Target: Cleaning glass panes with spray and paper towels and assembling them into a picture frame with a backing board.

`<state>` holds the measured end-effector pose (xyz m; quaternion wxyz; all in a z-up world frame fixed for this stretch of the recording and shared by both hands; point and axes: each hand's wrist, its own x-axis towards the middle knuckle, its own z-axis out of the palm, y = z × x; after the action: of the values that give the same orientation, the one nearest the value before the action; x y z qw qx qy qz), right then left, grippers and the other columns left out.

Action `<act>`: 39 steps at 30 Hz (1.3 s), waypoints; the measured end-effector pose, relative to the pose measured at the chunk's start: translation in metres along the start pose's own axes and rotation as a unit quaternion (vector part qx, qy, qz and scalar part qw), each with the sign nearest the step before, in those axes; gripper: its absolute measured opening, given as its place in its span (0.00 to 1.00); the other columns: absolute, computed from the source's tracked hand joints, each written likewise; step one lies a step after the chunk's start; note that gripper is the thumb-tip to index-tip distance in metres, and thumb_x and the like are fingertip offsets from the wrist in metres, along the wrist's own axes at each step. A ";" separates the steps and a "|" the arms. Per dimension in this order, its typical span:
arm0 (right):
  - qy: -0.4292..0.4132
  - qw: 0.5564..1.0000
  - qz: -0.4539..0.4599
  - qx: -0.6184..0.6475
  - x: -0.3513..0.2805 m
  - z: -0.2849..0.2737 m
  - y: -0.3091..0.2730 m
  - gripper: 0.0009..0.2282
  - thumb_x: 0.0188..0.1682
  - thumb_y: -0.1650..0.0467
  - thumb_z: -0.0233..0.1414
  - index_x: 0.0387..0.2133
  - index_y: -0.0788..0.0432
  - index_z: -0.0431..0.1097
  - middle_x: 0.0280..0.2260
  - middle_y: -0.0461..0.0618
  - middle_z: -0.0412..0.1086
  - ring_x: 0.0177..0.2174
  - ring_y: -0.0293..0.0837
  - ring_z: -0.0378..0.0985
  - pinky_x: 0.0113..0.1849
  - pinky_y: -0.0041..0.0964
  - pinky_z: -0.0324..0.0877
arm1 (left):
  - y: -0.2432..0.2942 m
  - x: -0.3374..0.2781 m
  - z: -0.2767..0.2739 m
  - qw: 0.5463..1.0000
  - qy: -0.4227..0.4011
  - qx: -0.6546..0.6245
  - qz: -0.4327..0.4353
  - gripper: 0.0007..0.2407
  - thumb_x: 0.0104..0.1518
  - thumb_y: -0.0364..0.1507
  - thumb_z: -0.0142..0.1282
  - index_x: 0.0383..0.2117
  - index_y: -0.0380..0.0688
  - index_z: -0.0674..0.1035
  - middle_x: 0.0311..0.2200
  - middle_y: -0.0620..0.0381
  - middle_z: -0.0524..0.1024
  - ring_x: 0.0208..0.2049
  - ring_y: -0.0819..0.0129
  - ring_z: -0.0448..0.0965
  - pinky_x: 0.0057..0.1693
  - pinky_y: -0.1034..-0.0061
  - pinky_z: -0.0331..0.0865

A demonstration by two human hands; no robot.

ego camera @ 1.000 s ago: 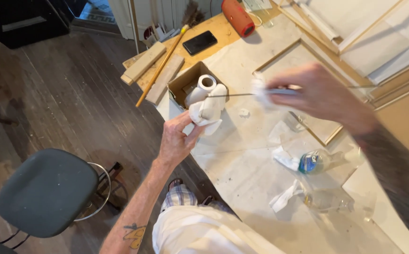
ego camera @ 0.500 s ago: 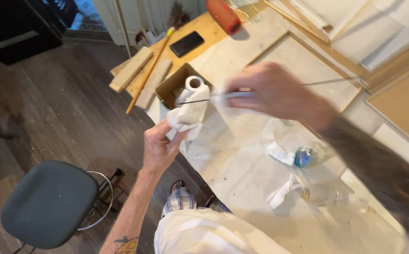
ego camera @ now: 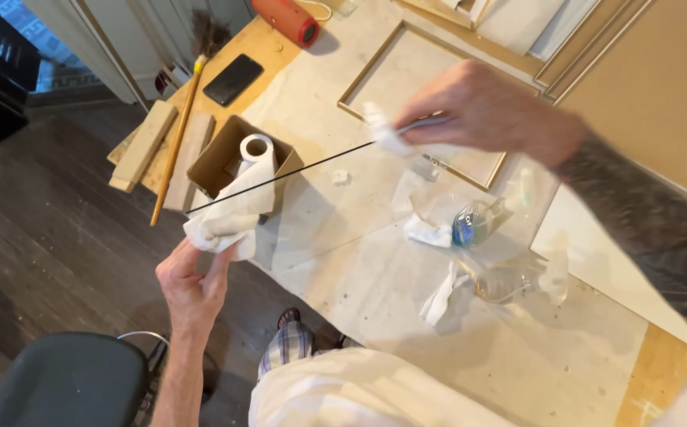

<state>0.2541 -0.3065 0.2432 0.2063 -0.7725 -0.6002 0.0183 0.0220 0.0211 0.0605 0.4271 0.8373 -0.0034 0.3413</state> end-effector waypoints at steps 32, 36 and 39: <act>-0.074 0.982 0.066 -0.159 0.022 0.010 -0.011 0.10 0.50 0.62 0.58 0.41 0.48 0.79 0.28 0.42 0.79 0.25 0.45 0.79 0.34 0.42 0.69 | 0.006 0.004 0.009 0.999 0.009 -0.031 -0.018 0.10 0.61 0.28 0.64 0.46 0.42 0.83 0.49 0.53 0.82 0.15 0.80 0.58 0.26 0.78 0.61; -0.033 0.998 -0.008 -0.055 0.099 0.053 -0.077 0.04 0.51 0.66 0.55 0.28 0.48 0.74 0.20 0.44 0.68 0.21 0.44 0.68 0.28 0.42 0.60 | 0.003 0.007 0.008 0.999 0.017 -0.025 0.045 0.10 0.62 0.28 0.61 0.48 0.40 0.81 0.48 0.51 0.82 0.51 0.59 0.83 0.53 0.69 0.79; -0.038 0.993 -0.070 -0.085 0.103 0.064 -0.081 0.06 0.53 0.68 0.56 0.29 0.51 0.66 0.25 0.47 0.72 0.26 0.52 0.75 0.27 0.52 0.66 | 0.006 0.003 0.009 0.999 0.016 -0.037 0.004 0.10 0.60 0.27 0.64 0.44 0.38 0.83 0.47 0.48 0.82 0.49 0.61 0.83 0.53 0.70 0.78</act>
<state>0.1910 -0.1754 0.2349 0.1178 -0.7422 -0.6595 -0.0179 0.0275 0.0116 0.0632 0.4562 0.8154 -0.0127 0.3562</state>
